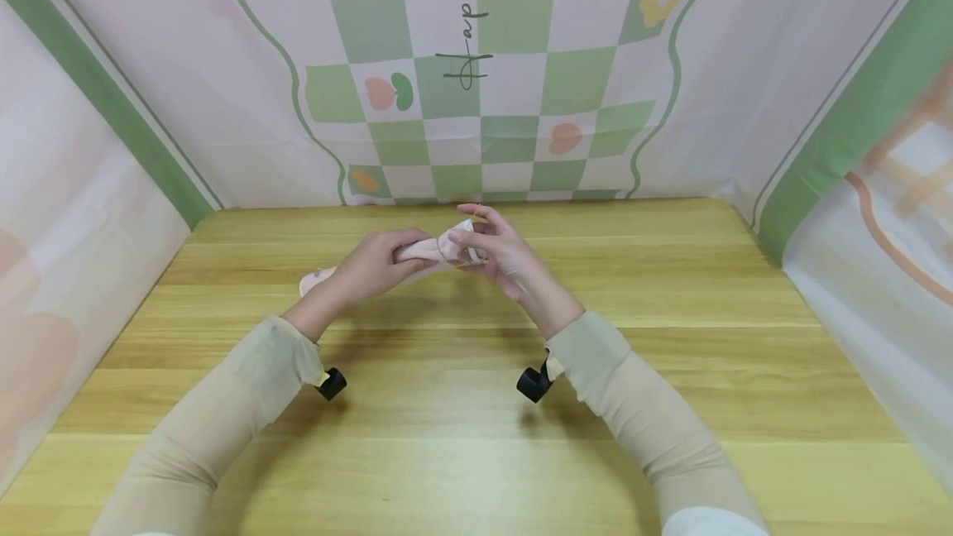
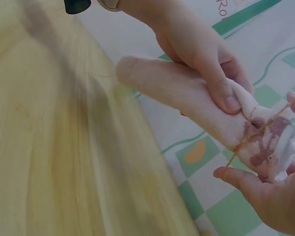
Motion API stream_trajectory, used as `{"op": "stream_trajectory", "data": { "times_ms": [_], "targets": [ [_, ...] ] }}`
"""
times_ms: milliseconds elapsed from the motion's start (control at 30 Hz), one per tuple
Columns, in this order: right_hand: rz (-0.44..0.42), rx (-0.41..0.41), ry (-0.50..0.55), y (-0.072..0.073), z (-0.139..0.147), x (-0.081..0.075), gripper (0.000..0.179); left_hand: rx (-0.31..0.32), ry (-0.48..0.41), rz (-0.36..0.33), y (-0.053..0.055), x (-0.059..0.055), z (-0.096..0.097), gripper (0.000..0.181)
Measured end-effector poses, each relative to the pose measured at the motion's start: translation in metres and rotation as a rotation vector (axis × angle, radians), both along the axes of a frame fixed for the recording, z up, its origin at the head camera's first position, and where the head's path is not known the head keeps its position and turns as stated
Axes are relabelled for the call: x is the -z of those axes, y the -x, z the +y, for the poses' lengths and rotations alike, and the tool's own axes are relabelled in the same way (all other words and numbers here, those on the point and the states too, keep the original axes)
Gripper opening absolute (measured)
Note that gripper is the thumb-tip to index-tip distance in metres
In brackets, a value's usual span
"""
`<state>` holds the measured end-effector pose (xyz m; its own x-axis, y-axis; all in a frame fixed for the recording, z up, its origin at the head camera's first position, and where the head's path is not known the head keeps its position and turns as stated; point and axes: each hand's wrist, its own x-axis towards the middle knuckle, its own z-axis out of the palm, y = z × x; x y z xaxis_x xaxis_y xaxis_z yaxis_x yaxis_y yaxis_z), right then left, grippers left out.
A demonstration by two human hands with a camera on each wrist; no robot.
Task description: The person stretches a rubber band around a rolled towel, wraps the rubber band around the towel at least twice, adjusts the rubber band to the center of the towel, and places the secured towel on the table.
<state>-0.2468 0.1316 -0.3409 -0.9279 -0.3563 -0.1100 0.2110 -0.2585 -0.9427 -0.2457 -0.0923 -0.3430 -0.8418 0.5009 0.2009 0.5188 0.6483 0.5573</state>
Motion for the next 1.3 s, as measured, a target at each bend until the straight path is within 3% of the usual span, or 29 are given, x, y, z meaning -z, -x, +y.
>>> {"op": "stream_trajectory", "data": {
  "times_ms": [233, 500, 667, 900, 1133, 1300],
  "targets": [
    [-0.032, -0.023, -0.017, 0.002, -0.009, 0.004, 0.033, 0.009, 0.059, 0.050, -0.001, -0.002, 0.001, 0.021],
    [-0.004, -0.061, -0.110, 0.001, -0.012, 0.010, 0.051, 0.006, 0.088, 0.081, -0.001, 0.000, 0.002, 0.023],
    [-0.054, -0.062, -0.134, 0.001, -0.013, 0.013, 0.030, -0.004, 0.091, 0.089, -0.003, 0.002, 0.003, 0.023],
    [-0.034, -0.131, -0.104, 0.001, -0.009, 0.013, 0.018, -0.030, 0.044, 0.076, -0.006, 0.004, 0.001, 0.021],
    [0.012, -0.240, -0.119, 0.002, -0.002, 0.011, 0.023, -0.029, -0.018, 0.058, -0.006, 0.006, -0.001, 0.021],
    [0.056, -0.296, -0.176, 0.005, 0.002, 0.009, 0.028, -0.039, -0.103, 0.000, -0.007, 0.005, -0.003, 0.025]
  ]
}}
